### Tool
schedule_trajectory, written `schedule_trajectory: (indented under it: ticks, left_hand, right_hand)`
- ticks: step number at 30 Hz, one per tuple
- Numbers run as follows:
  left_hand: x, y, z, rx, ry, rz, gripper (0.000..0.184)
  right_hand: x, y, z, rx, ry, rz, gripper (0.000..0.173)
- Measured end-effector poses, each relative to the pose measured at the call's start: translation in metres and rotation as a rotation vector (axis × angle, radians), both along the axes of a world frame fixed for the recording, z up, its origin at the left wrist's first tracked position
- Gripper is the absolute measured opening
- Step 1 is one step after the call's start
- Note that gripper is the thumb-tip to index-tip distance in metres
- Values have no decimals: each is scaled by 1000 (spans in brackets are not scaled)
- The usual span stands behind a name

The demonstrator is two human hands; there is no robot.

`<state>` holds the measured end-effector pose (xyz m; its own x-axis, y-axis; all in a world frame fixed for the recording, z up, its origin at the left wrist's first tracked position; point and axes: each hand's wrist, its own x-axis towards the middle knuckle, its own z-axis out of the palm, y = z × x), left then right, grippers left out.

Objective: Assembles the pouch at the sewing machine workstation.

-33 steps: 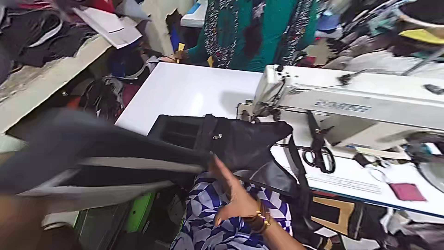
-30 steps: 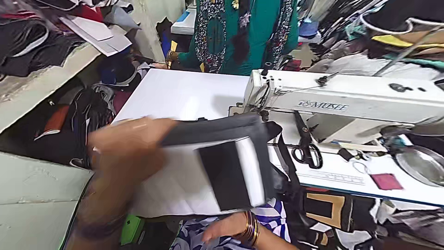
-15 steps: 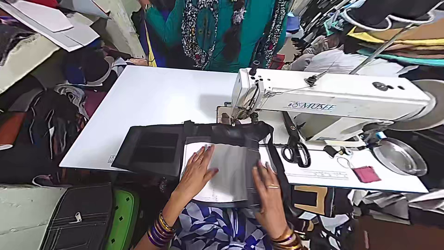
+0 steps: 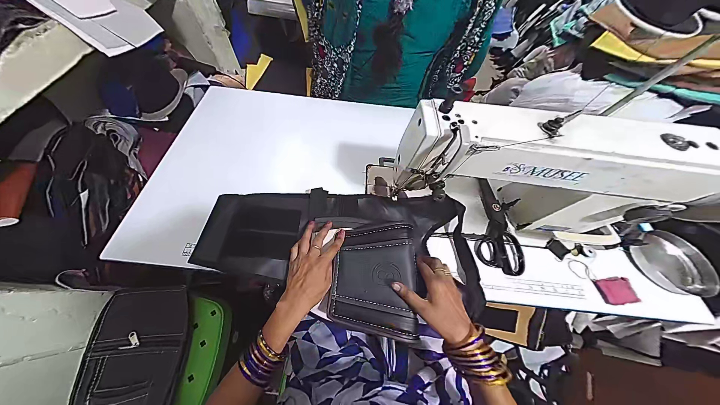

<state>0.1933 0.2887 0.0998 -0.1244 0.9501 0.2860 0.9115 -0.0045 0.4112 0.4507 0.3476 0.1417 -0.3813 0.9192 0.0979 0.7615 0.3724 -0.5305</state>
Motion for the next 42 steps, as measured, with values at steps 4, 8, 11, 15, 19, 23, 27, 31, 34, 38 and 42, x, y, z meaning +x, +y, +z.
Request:
schedule_trajectory:
  ticks: [4,8,11,15,19,23,27,31,34,38,42]
  left_hand:
    - [1,1,1,-5,-38,13,53]
    - [-8,0,1,-17,-126,2,54]
    - [-17,2,9,-107,-200,29,66]
    - [3,17,45,-123,-51,-73,53]
    - [40,76,49,-203,-17,-321,48]
    - [47,116,20,-251,-33,-406,56]
    - [49,117,4,-194,5,-372,56]
    - [49,120,5,-197,-2,-367,57]
    - [49,122,7,-217,3,-366,59]
    - [51,124,8,-219,15,-346,59]
    - [52,131,10,-216,17,-328,61]
  right_hand:
    - [-23,-13,12,-471,546,-52,104]
    - [-5,1,1,-581,919,-79,99]
    - [47,22,5,-472,917,-212,93]
    - [97,50,5,-388,875,-358,86]
    - [103,58,2,-412,875,-328,88]
    - [105,68,2,-439,875,-257,91]
    - [105,72,0,-462,840,-253,90]
    - [103,71,3,-457,796,-292,91]
    - [100,72,6,-450,747,-321,91]
    - [99,77,9,-458,709,-335,89]
    - [97,89,12,-472,669,-320,90]
